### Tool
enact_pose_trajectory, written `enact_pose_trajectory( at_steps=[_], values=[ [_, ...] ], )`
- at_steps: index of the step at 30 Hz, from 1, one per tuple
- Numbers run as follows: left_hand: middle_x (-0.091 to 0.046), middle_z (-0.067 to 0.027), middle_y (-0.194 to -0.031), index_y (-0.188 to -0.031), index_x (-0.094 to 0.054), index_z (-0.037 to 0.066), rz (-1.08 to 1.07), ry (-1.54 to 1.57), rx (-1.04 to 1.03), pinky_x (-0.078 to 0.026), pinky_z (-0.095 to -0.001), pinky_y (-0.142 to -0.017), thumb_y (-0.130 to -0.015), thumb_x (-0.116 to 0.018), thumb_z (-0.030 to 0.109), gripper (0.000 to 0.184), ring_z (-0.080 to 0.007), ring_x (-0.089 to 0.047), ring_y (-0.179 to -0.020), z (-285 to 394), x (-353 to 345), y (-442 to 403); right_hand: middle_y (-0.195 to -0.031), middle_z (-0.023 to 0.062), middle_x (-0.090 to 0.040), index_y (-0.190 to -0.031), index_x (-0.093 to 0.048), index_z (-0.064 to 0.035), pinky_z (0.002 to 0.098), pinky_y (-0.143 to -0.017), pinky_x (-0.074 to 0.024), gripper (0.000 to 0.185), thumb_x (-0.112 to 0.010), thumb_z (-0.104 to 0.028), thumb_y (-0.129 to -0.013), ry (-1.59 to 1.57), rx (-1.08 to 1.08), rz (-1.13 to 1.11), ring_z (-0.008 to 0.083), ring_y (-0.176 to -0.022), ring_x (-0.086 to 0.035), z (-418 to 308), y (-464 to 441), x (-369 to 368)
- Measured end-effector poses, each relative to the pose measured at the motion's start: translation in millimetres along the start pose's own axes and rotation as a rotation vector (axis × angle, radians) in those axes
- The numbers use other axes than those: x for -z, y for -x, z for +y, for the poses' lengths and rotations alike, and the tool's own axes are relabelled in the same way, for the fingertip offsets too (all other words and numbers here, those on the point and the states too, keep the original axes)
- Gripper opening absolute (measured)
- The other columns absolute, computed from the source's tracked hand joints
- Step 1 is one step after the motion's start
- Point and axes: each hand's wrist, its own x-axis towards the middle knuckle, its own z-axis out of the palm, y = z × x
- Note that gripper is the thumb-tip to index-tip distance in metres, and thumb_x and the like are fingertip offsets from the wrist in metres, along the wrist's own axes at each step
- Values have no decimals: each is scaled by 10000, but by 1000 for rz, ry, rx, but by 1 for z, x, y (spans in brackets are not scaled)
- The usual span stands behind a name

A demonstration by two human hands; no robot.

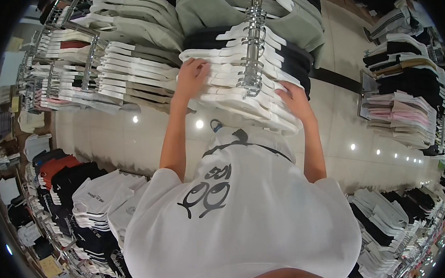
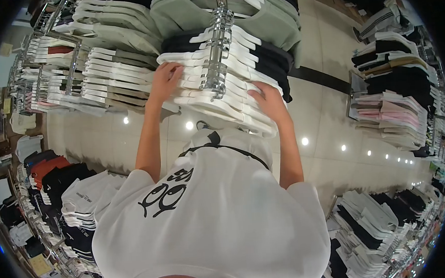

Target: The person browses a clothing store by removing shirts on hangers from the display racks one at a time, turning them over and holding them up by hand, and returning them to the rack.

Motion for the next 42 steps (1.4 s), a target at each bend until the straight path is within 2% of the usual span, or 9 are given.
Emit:
enact_pose_trajectory(
  at_steps=[9, 12, 14, 23, 25, 30, 32, 36, 42],
  values=[
    [-639, -112, -972, -1214, -755, 69, 40, -70, 212, -538, -367, -843, -966, -712, 329, 362, -277, -628, -889, -70, 12, 37, -930, 215, -742, -1221, -742, -28, 396, -739, -545, 433, -725, -387, -980, 148, -190, 15, 325, -768, -696, 0, 15, 13],
    [-705, -155, -1030, -1244, -749, 60, -144, 148, 610, -541, -387, -880, -969, -701, 373, 419, -322, -675, -917, -67, 14, 42, -963, 218, -746, -1189, -744, -15, 426, -775, -550, 406, -704, -368, -993, 188, -90, 49, 363, -823, -707, -3, 15, 16],
    [-741, -205, -1116, -1220, -754, 32, -73, -383, 409, -545, -422, -904, -965, -702, 422, 469, -383, -710, -992, -35, 18, 41, -1005, 218, -751, -1151, -744, 1, 458, -833, -549, 367, -676, -331, -1011, 264, 6, 44, 396, -906, -711, -4, 11, 18],
    [-690, -228, -1288, -1204, -751, -26, 13, -223, 68, -519, -420, -984, -1017, -678, 323, 402, -359, -662, -1171, 34, -35, 21, -1084, 198, -737, -1168, -733, 16, 402, -838, -565, 270, -692, -193, -1002, 57, -54, 36, 342, -912, -716, -26, 4, 13],
    [-713, -225, -1252, -1210, -751, -21, 69, -243, -32, -508, -468, -1033, -1002, -670, 370, 450, -424, -656, -1173, 51, -37, 32, -1073, 187, -727, -1150, -735, 18, 377, -810, -565, 238, -693, -157, -995, 11, 29, 187, 313, -884, -713, -15, 10, 11],
    [-745, -156, -1026, -1022, -761, -15, 299, -62, -140, -563, -374, -833, -875, -725, 71, 174, -325, -707, -923, 126, -45, 81, -1068, 173, -730, -1065, -737, -5, 410, -891, -547, 154, -722, -66, -925, 89, 197, 490, 366, -993, -693, 5, 7, 29],
    [-706, -103, -864, -862, -707, 1, 352, 12, -581, -555, -338, -731, -823, -743, 67, 85, -287, -684, -787, 158, -59, 92, -1067, 171, -731, -1070, -737, -6, 422, -905, -540, 160, -721, -64, -921, 61, 160, 476, 371, -1004, -688, 1, -4, 39],
    [-663, -144, -976, -952, -676, 30, -126, -74, -567, -569, -398, -774, -812, -779, 159, 216, -343, -660, -917, 220, -126, 58, -1116, 163, -727, -1137, -736, -29, 451, -941, -528, 244, -735, -61, -894, 223, 202, 341, 380, -1026, -663, 5, -29, 41],
    [-571, -204, -1396, -1362, -582, -72, -144, -775, -350, -358, -519, -1124, -820, -807, 548, 854, -372, -479, -1324, 176, -214, 11, -1056, 152, -684, -1133, -713, -58, 477, -912, -549, 359, -764, -20, -780, 379, 235, 249, 380, -1086, -642, 23, -53, 39]
  ],
)
